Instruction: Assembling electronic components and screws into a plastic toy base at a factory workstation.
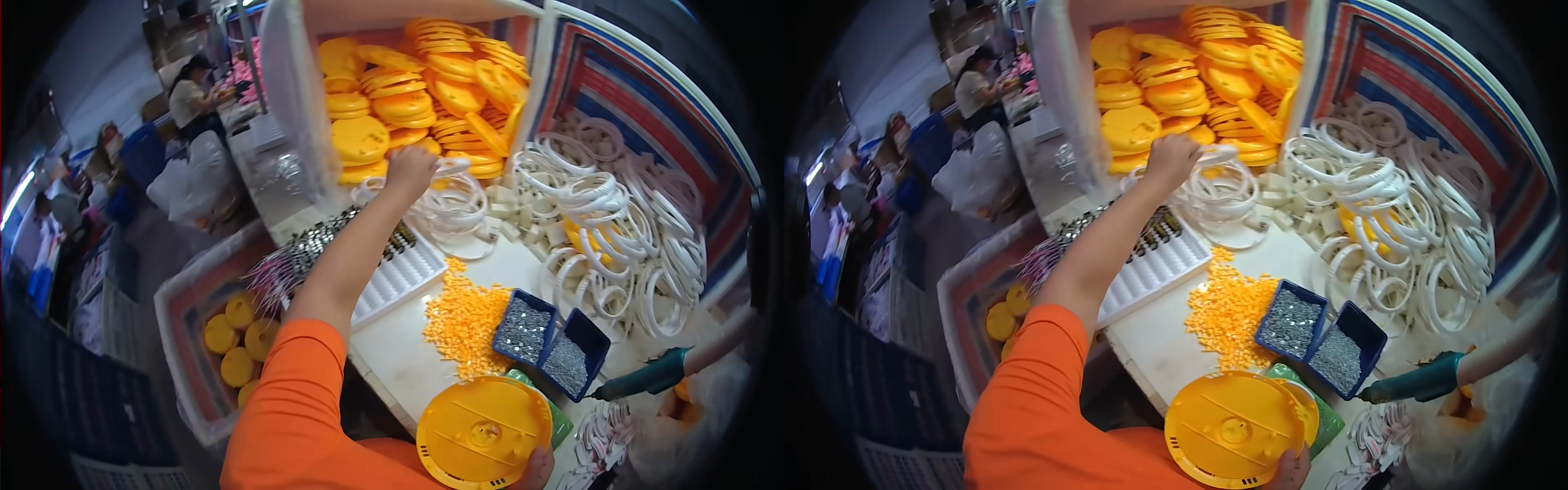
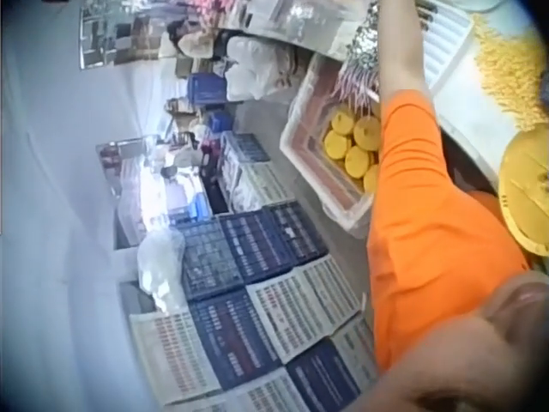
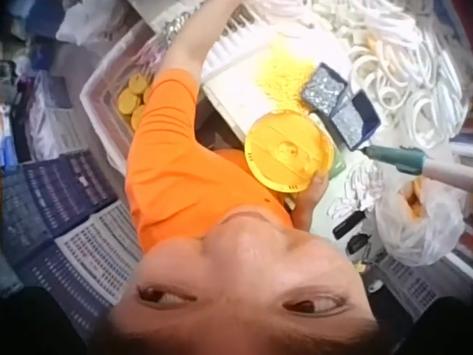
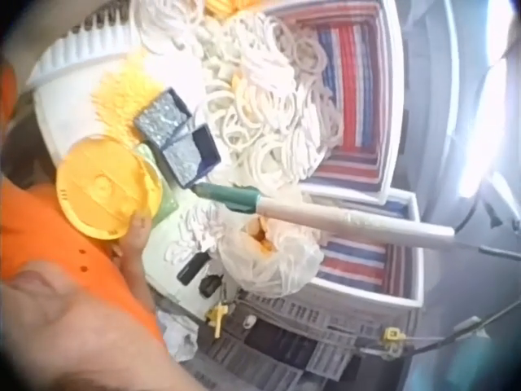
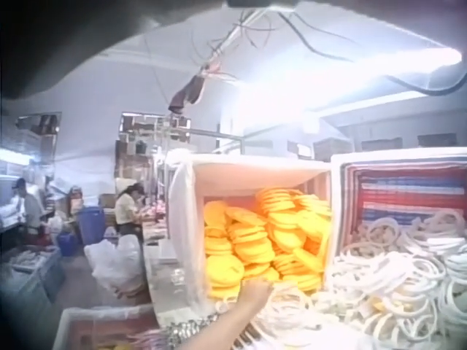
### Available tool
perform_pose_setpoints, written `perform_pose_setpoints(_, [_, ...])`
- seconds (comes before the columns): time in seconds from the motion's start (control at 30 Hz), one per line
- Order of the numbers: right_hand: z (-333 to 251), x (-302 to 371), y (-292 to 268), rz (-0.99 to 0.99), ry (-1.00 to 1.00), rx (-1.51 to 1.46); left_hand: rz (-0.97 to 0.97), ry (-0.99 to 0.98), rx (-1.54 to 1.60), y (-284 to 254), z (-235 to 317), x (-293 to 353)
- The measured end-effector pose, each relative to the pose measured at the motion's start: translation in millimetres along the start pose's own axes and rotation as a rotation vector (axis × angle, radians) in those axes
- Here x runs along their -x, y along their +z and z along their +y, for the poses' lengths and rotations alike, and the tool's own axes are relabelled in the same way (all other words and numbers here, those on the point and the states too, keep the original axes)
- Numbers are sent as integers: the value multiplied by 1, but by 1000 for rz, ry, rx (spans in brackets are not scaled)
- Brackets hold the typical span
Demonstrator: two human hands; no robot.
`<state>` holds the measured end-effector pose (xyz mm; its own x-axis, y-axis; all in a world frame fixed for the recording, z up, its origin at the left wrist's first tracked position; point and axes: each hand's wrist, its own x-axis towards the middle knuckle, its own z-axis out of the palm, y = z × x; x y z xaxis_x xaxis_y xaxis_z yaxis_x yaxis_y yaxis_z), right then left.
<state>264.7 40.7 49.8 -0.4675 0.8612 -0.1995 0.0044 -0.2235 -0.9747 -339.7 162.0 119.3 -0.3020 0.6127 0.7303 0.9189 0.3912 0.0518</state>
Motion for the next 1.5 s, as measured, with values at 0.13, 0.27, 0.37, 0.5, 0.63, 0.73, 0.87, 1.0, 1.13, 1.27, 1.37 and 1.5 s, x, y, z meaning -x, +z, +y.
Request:
perform_pose_setpoints(0.13, [-10,-6,12,124,-100,298,331,140,293,-92,38,-32])
perform_pose_setpoints(0.27, [-22,-18,30,1,-52,-125,443,391,584,-184,81,-18])
perform_pose_setpoints(0.37, [-31,-28,39,-90,-123,110,-3,71,784,-244,131,41])
perform_pose_setpoints(0.5, [-22,-36,41,-125,-85,82,-579,178,987,-246,181,104])
perform_pose_setpoints(0.63, [-36,-24,40,-296,50,-227,-692,88,1108,-194,215,162])
perform_pose_setpoints(0.73, [-31,-15,29,-303,106,-203,-822,-46,1083,-190,228,175])
perform_pose_setpoints(0.87, [-13,-7,23,-239,231,-636,-899,-49,964,-188,233,178])
perform_pose_setpoints(1.0, [-18,-16,13,-260,65,-523,-840,-77,985,-191,233,176])
perform_pose_setpoints(1.13, [-39,-11,15,-160,-6,38,-888,-304,1357,-188,222,182])
perform_pose_setpoints(1.27, [-38,-20,16,-58,20,-202,-854,-680,1954,-171,207,215])
perform_pose_setpoints(1.37, [-36,-24,21,-80,57,-187,-867,-748,2142,-189,212,260])
perform_pose_setpoints(1.5, [-37,-25,23,-3,67,-64,-982,-991,2110,-185,206,286])
